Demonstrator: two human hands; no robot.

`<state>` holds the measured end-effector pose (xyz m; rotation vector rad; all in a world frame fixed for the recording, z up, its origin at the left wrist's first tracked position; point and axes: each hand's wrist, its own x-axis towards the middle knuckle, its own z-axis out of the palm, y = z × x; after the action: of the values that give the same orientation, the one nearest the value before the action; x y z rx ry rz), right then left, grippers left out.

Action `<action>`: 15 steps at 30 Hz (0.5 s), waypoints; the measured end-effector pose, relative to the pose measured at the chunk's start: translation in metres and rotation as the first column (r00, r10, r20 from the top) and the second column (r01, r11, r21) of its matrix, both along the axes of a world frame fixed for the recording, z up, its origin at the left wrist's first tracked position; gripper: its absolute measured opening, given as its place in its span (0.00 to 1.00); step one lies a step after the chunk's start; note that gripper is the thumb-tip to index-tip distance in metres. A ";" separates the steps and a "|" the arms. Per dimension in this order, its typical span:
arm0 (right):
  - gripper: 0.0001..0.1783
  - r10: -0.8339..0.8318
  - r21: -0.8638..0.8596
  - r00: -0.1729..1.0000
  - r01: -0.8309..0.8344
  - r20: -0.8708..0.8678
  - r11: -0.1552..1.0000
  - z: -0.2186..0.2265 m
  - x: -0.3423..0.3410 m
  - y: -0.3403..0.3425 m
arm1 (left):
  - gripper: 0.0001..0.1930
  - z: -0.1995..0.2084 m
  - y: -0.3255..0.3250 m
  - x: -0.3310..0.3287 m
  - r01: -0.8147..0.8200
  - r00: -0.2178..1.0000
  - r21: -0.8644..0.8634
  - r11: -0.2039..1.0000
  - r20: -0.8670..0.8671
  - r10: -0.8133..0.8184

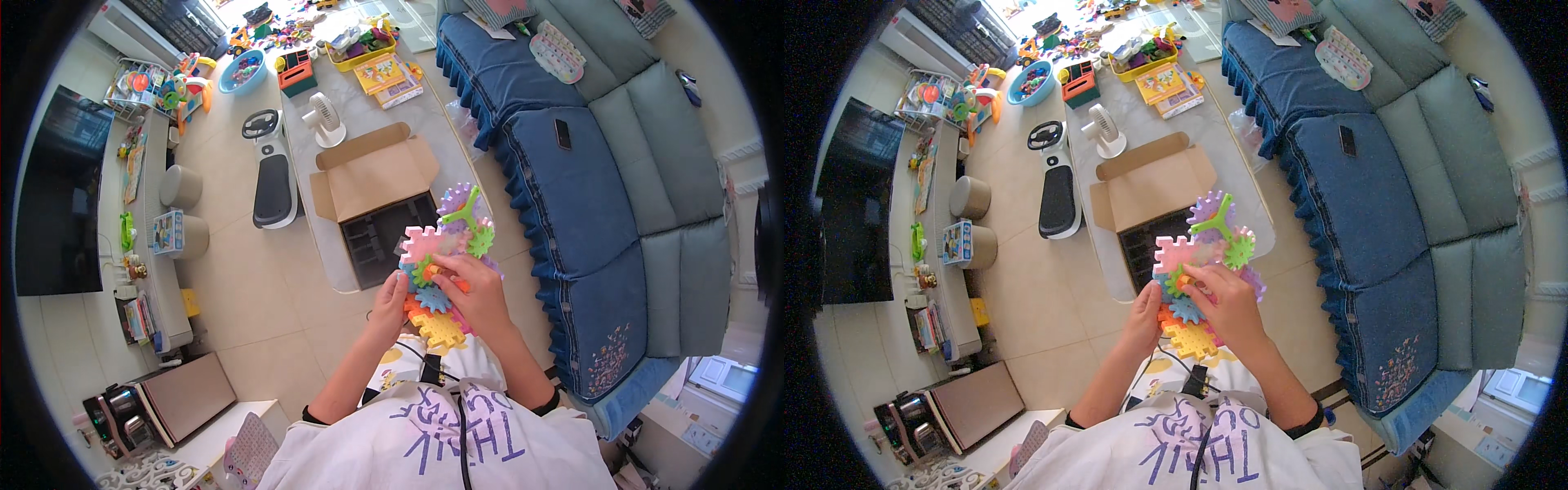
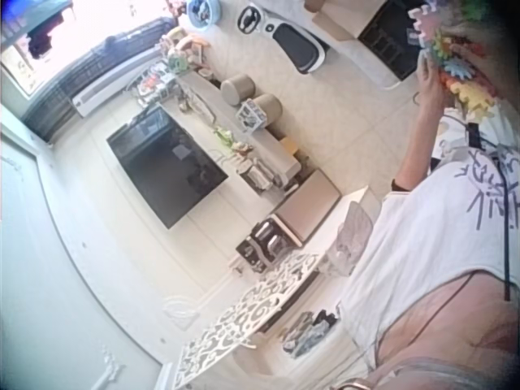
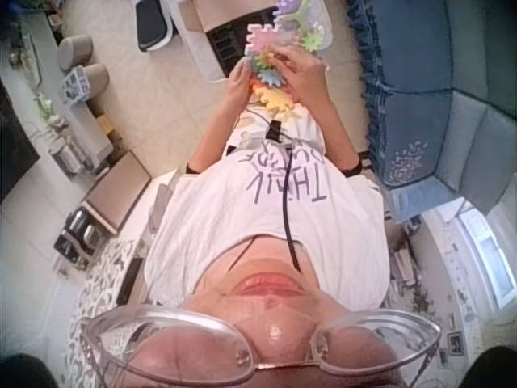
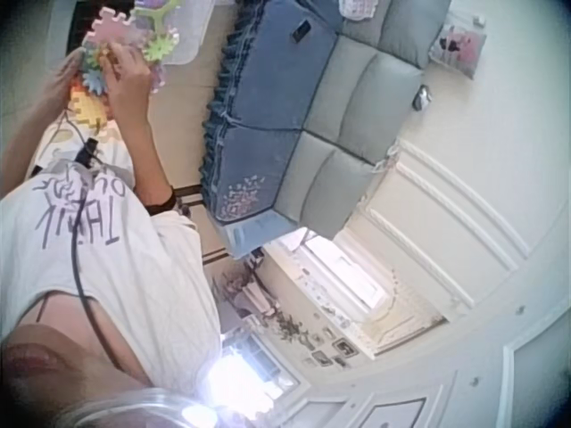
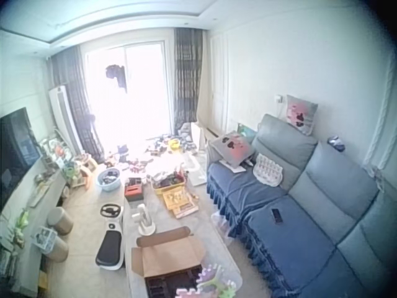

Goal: Assembling a colorful toy structure using interlocking plastic plates and gears.

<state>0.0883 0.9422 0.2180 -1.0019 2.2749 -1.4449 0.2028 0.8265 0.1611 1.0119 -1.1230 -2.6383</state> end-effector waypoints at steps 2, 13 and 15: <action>0.13 -0.026 -0.017 0.998 0.027 0.049 0.999 0.001 0.001 -0.002 | 0.16 -0.002 -0.001 0.001 0.014 1.000 -0.011 1.000 -0.024 -0.015; 0.13 0.018 0.016 0.996 -0.020 0.089 1.000 -0.003 0.009 -0.003 | 0.17 -0.002 -0.003 0.003 0.042 0.997 -0.035 0.999 -0.065 -0.044; 0.13 0.030 0.010 0.997 -0.031 0.067 0.999 -0.004 0.009 -0.004 | 0.16 0.002 -0.003 0.003 0.055 0.996 -0.023 0.998 -0.066 -0.056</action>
<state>0.0972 0.9386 0.2139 -0.9667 2.2088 -1.4306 0.2055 0.8233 0.1626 0.8943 -1.1786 -2.6759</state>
